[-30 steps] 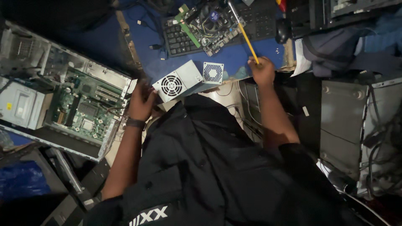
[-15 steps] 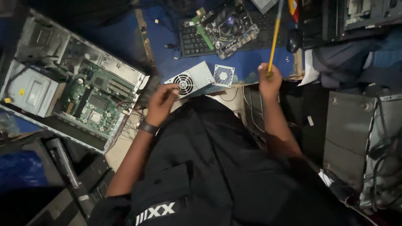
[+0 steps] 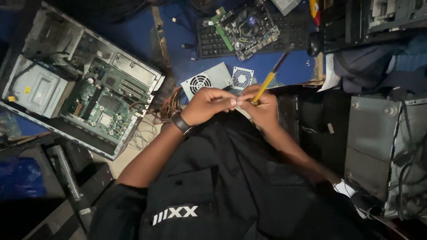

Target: The person uses a screwdriver to remove screws from a computer case and power supply unit. They then place the power supply into the case and continue to secure it with screws.

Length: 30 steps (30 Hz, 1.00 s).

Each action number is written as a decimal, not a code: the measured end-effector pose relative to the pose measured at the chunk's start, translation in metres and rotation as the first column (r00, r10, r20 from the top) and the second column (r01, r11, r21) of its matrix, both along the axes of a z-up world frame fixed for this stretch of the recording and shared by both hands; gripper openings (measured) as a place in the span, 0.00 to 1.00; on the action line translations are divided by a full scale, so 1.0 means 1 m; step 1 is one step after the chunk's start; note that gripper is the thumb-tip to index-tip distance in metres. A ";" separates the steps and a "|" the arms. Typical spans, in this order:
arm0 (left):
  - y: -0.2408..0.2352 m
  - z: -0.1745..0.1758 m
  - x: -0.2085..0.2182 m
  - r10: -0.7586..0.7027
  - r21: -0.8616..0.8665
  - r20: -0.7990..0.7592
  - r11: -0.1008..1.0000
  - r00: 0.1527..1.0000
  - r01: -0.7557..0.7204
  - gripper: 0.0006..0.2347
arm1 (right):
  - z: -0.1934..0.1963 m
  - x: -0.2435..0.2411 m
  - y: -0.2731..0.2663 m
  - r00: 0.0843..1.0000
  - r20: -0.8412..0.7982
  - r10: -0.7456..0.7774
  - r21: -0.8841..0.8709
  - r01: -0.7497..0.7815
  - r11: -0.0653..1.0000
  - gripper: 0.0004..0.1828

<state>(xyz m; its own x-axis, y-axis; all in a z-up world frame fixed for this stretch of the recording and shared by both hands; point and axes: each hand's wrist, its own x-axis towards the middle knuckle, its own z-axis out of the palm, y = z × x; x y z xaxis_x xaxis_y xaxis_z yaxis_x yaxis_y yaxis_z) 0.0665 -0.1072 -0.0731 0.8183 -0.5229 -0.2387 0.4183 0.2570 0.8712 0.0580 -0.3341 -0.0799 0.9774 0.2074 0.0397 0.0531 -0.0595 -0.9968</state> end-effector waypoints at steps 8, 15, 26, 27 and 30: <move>0.000 -0.024 -0.009 0.041 -0.102 -0.237 0.993 0.971 -0.067 0.09 | 0.007 -0.005 0.007 0.985 0.160 0.059 -0.168 -0.032 0.985 0.08; -0.005 -0.036 -0.013 0.088 -0.064 -0.231 0.992 0.969 -0.105 0.07 | 0.011 -0.003 0.006 0.979 0.193 0.066 -0.223 -0.022 0.975 0.12; 0.022 -0.008 0.004 0.288 -0.089 0.068 0.955 0.955 -0.282 0.06 | 0.019 -0.014 -0.007 0.998 -0.012 0.059 -0.118 -0.060 0.991 0.15; 0.032 -0.002 0.005 0.330 -0.077 0.100 0.943 0.939 -0.323 0.06 | 0.022 -0.017 -0.012 0.997 -0.026 0.066 -0.155 -0.069 0.985 0.16; 0.059 0.014 0.007 0.441 -0.129 0.098 0.895 0.892 -0.428 0.05 | 0.029 -0.025 -0.030 0.995 -0.026 0.094 -0.277 -0.098 0.956 0.19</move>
<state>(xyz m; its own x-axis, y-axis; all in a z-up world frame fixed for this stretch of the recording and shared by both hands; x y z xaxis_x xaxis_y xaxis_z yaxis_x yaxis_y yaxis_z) 0.0733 -0.0479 -0.0586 0.9883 -0.1246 -0.0877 0.1373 0.4783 0.8674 0.0333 -0.3637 -0.0508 0.9524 0.3014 -0.0445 0.0602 -0.3292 -0.9423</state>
